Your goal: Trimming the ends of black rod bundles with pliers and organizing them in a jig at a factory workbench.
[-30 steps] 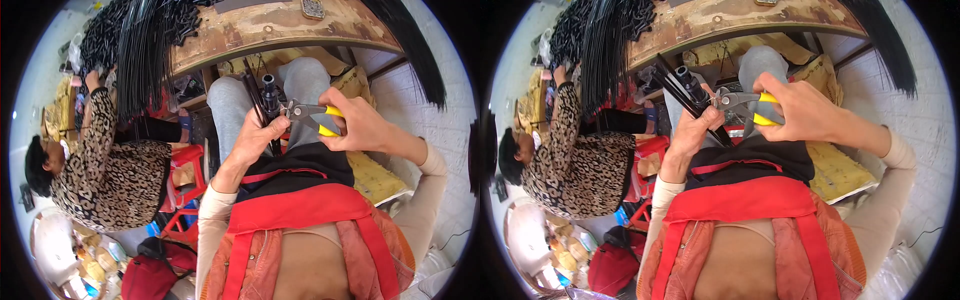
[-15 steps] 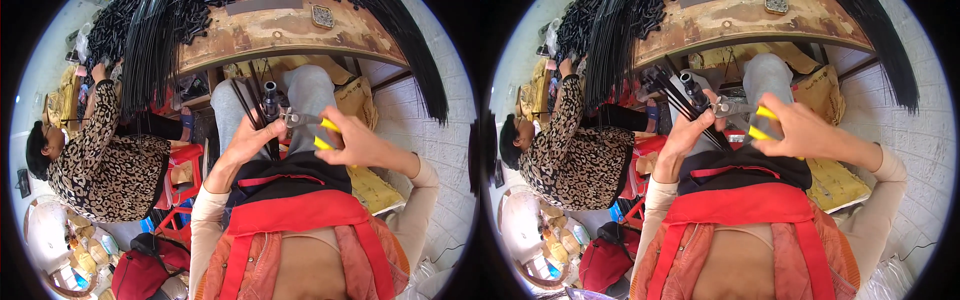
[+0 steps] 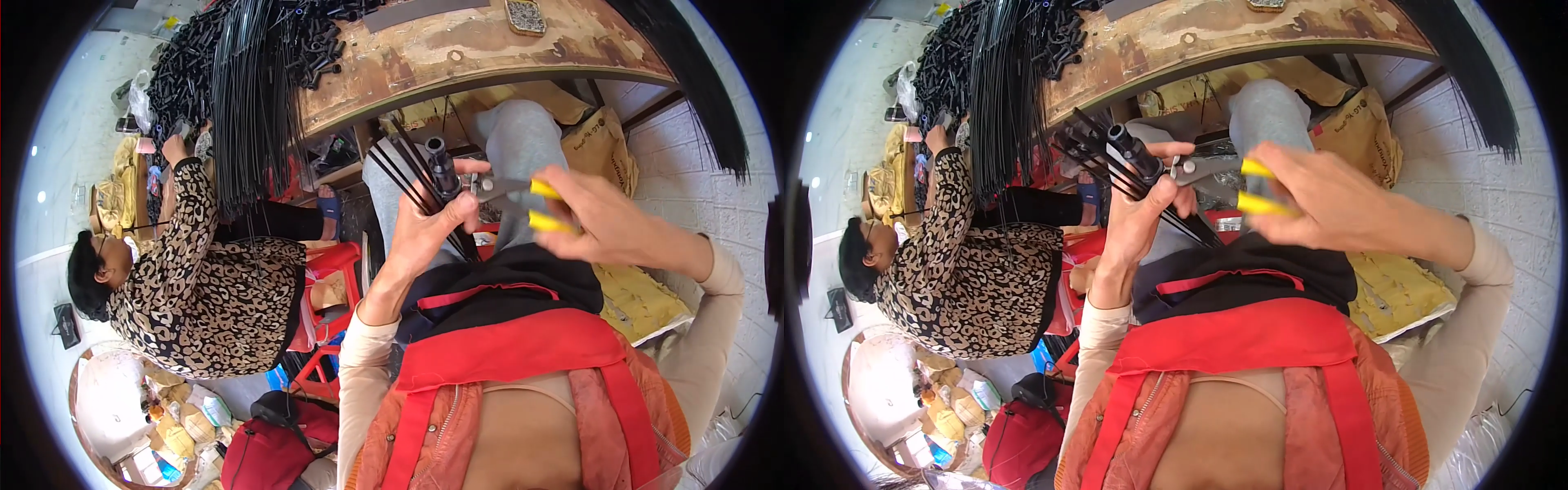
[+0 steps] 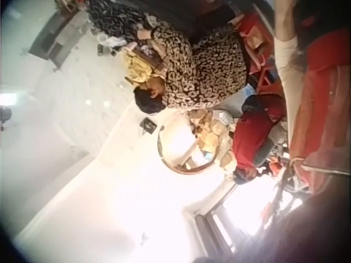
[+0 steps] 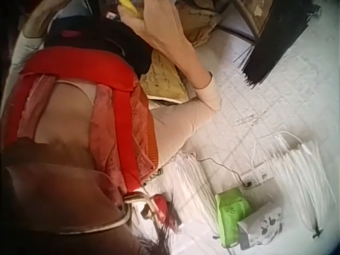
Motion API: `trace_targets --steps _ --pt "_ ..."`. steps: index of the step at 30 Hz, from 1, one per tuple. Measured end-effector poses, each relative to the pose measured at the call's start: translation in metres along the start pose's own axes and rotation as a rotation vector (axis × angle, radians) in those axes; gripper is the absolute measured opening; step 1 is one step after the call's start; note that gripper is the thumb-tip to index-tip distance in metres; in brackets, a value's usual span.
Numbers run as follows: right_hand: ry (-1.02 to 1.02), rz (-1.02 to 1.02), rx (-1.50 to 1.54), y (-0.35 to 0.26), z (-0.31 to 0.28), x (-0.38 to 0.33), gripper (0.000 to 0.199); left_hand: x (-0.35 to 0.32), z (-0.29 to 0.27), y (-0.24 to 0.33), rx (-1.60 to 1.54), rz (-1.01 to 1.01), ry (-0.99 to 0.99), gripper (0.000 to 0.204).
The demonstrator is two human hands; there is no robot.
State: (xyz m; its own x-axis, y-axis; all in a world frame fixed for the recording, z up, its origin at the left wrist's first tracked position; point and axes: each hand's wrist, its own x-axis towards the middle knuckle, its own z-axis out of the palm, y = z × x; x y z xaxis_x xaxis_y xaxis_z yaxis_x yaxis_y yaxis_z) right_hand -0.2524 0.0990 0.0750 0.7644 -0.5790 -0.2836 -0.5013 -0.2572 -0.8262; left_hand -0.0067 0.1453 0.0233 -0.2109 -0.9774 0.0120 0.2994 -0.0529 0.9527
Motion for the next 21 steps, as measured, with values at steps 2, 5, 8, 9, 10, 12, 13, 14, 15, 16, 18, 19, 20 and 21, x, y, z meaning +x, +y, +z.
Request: trace_targets --steps 2,5,8,9,10,12,13,14,15,16,18,19,20,21 --pt "0.602 -0.585 -0.630 0.013 0.000 0.013 0.036 0.001 0.003 0.005 0.114 0.055 0.055 0.041" --pt "0.209 -0.285 -0.244 -0.015 -0.020 0.006 0.035 -0.002 -0.006 -0.001 0.027 0.022 -0.012 0.045" --pt "-0.419 0.154 0.513 0.007 -0.011 0.012 0.039 -0.005 -0.006 0.001 0.038 0.038 -0.095 0.047" --pt "-0.689 0.261 0.824 0.018 -0.008 0.014 0.042 -0.005 -0.011 -0.003 0.096 0.048 -0.140 0.046" --pt "-0.504 0.258 0.599 0.002 -0.005 0.006 0.046 -0.001 -0.009 -0.003 0.088 0.049 -0.159 0.046" --pt "-0.019 -0.025 0.035 -0.003 0.000 0.003 0.040 -0.004 -0.008 -0.001 0.027 0.021 -0.131 0.044" --pt "-0.019 -0.026 0.043 -0.004 0.001 0.005 0.040 -0.002 -0.007 0.001 0.089 0.053 -0.084 0.041" --pt "-0.045 0.016 0.101 -0.006 0.002 0.007 0.037 -0.004 -0.008 0.001 0.093 0.044 -0.083 0.041" --pt "-0.072 0.057 0.160 -0.008 0.004 0.010 0.034 -0.006 -0.010 0.001 0.078 0.031 -0.080 0.041" --pt "-0.098 0.095 0.213 -0.010 0.002 0.015 0.033 -0.005 -0.012 0.001 0.064 0.025 -0.076 0.041" --pt "-0.155 0.170 0.323 -0.009 0.002 0.021 0.036 -0.007 -0.012 -0.001 0.013 0.037 -0.081 0.041" --pt "-0.137 0.139 0.420 0.001 0.013 0.023 0.035 -0.005 -0.011 -0.002 0.081 0.072 -0.075 0.041" --pt "-0.117 0.107 0.516 0.017 0.032 0.025 0.035 -0.002 -0.008 -0.004 0.150 0.108 -0.069 0.042" --pt "-0.044 0.045 0.545 0.015 0.049 0.021 0.029 -0.008 -0.006 0.003 0.104 0.107 -0.108 0.043"
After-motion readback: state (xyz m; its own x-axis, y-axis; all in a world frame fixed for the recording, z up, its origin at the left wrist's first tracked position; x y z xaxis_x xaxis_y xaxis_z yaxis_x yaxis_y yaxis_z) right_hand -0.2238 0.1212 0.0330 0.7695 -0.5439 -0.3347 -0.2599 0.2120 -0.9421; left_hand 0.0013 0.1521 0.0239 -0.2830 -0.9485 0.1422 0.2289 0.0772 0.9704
